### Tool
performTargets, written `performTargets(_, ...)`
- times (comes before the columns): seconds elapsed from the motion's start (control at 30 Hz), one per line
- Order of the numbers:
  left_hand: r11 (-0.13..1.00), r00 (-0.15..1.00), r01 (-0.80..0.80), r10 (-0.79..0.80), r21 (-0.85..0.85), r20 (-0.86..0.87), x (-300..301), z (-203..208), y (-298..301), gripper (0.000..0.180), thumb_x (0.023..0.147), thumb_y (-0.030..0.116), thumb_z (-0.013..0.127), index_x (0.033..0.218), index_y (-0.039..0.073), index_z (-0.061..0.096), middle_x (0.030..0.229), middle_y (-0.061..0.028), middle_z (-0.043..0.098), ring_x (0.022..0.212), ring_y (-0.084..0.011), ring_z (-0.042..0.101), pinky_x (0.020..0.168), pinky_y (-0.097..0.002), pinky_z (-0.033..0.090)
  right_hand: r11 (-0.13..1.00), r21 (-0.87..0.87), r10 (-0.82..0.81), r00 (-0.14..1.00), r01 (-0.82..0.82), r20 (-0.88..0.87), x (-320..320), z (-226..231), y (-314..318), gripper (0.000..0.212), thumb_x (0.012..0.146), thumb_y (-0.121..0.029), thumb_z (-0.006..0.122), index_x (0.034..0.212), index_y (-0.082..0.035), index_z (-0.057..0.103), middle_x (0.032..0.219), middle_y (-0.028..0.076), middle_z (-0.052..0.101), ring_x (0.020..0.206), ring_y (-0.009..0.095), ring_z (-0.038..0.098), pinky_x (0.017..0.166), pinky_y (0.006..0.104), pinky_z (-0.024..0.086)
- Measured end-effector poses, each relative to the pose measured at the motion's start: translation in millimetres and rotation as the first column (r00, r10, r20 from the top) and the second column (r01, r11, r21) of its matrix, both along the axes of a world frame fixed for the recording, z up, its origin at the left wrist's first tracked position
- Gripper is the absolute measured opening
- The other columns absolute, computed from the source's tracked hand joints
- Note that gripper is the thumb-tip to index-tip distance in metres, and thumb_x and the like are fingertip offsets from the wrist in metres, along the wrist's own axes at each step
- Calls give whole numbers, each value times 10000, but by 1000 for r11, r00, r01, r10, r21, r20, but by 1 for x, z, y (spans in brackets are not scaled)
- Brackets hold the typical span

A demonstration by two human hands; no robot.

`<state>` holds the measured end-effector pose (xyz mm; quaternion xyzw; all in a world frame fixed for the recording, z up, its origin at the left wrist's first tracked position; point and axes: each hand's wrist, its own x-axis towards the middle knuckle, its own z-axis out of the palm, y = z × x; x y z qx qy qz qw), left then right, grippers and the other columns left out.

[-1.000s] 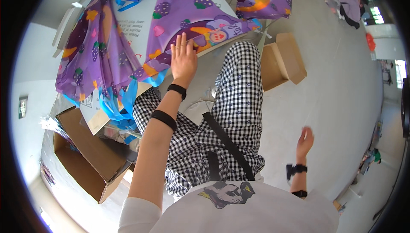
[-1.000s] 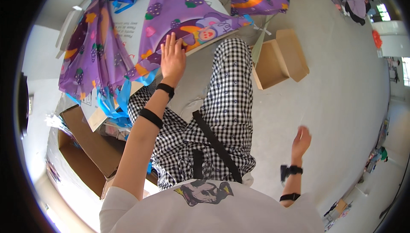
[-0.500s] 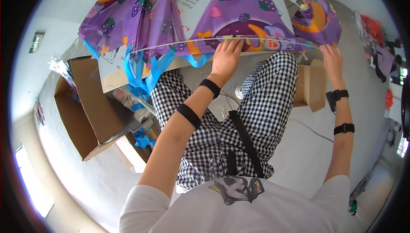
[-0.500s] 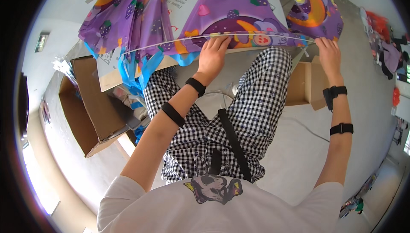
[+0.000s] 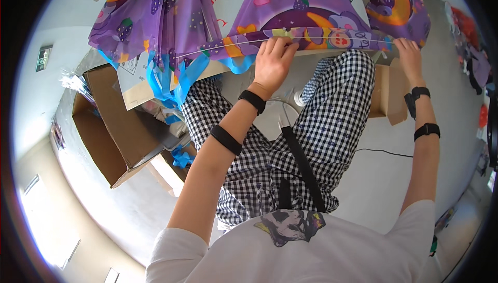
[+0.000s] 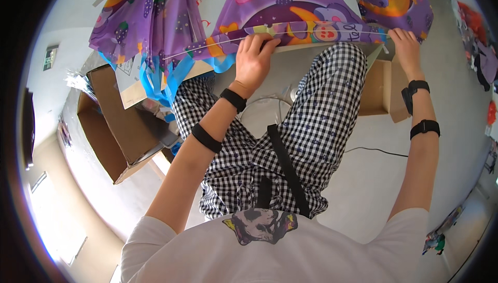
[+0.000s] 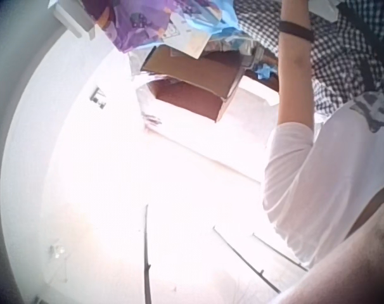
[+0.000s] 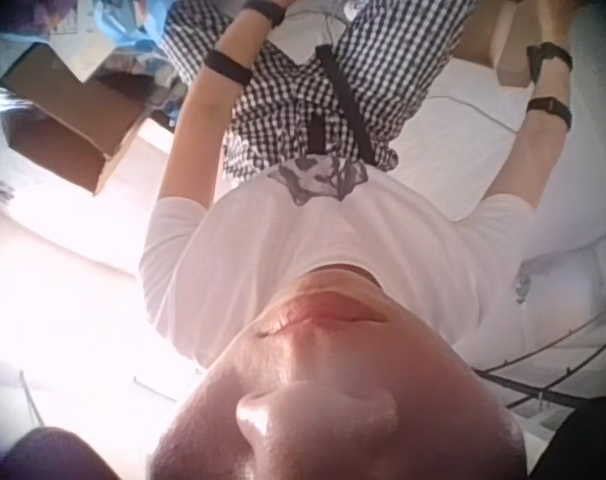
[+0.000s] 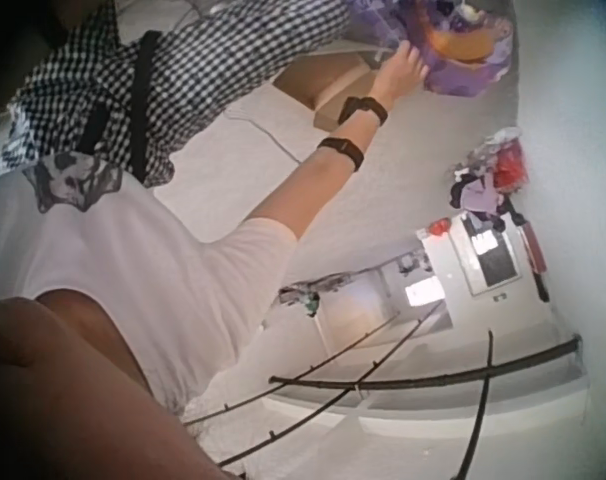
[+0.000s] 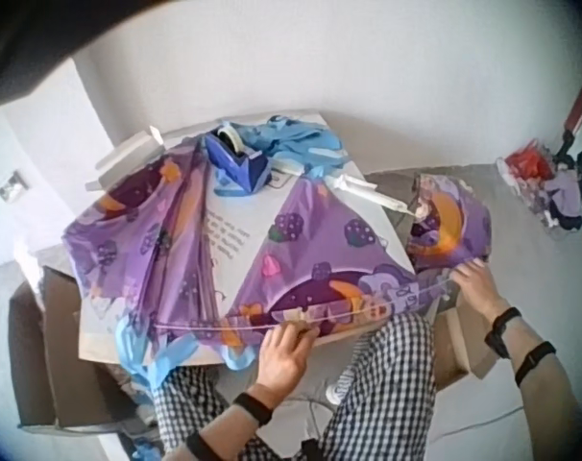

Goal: Assembling decorative kites by folding paper and attaching blue ribbons.

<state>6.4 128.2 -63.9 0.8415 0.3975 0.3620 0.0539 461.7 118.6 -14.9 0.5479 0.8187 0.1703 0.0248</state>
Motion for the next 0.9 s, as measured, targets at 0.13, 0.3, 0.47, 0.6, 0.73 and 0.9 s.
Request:
performTargets(0.13, 998, 999, -29, 27, 53, 40, 3, 1, 2, 316, 758, 27, 647, 1067, 73, 692, 1154, -62, 632, 1095, -266, 595, 920, -403, 484, 1000, 31, -3, 1000, 3, 15, 2, 1, 6, 289, 791, -11, 581, 1071, -69, 625, 1039, 70, 636, 990, 263, 608, 872, 372, 471)
performTargets(0.3, 1000, 996, 32, -32, 2, 87, 1, -6, 4, 374, 762, -1, 630, 1129, 48, 682, 1197, -83, 643, 1094, -287, 609, 936, -405, 489, 997, 66, -33, 996, 38, -83, -1, -7, 10, 287, 787, -20, 576, 1058, -90, 636, 1017, 64, 640, 975, 284, 606, 868, 380, 481)
performTargets(0.47, 999, 1000, 16, -16, -43, -6, 5, -11, 5, 411, 756, -26, 604, 1156, 22, 684, 1193, -87, 645, 1123, -280, 604, 959, -399, 486, 978, 179, -71, 977, 107, -199, -7, -14, 10, 298, 774, 2, 606, 1052, -97, 650, 1011, 68, 654, 951, 301, 607, 845, 411, 479)
performTargets(0.6, 998, 999, 9, -11, -56, -35, 6, -7, 2, 341, 834, -25, 612, 1164, 22, 684, 1210, -68, 639, 1132, -264, 599, 977, -392, 482, 908, 305, -119, 876, 286, -468, -56, -6, 2, 314, 744, 42, 608, 1035, -65, 656, 1023, 82, 659, 990, 308, 613, 870, 443, 463)
performTargets(0.73, 999, 998, 13, -15, -38, -55, 6, -9, 2, 334, 838, -18, 625, 1166, 22, 677, 1217, -67, 633, 1139, -263, 597, 985, -395, 482, 959, 230, -9, 829, 166, -558, -128, 1, -4, 287, 738, 34, 615, 1002, -65, 671, 1001, 78, 649, 1002, 289, 609, 868, 422, 462)
performTargets(0.9, 999, 998, 23, -25, -28, -49, 9, -12, 3, 332, 835, -26, 627, 1160, 20, 672, 1218, -68, 630, 1137, -263, 597, 983, -400, 486, 997, 76, 19, 909, 14, -416, -177, -3, 11, 191, 755, -10, 640, 932, -68, 677, 944, 28, 632, 971, 224, 585, 841, 346, 437)
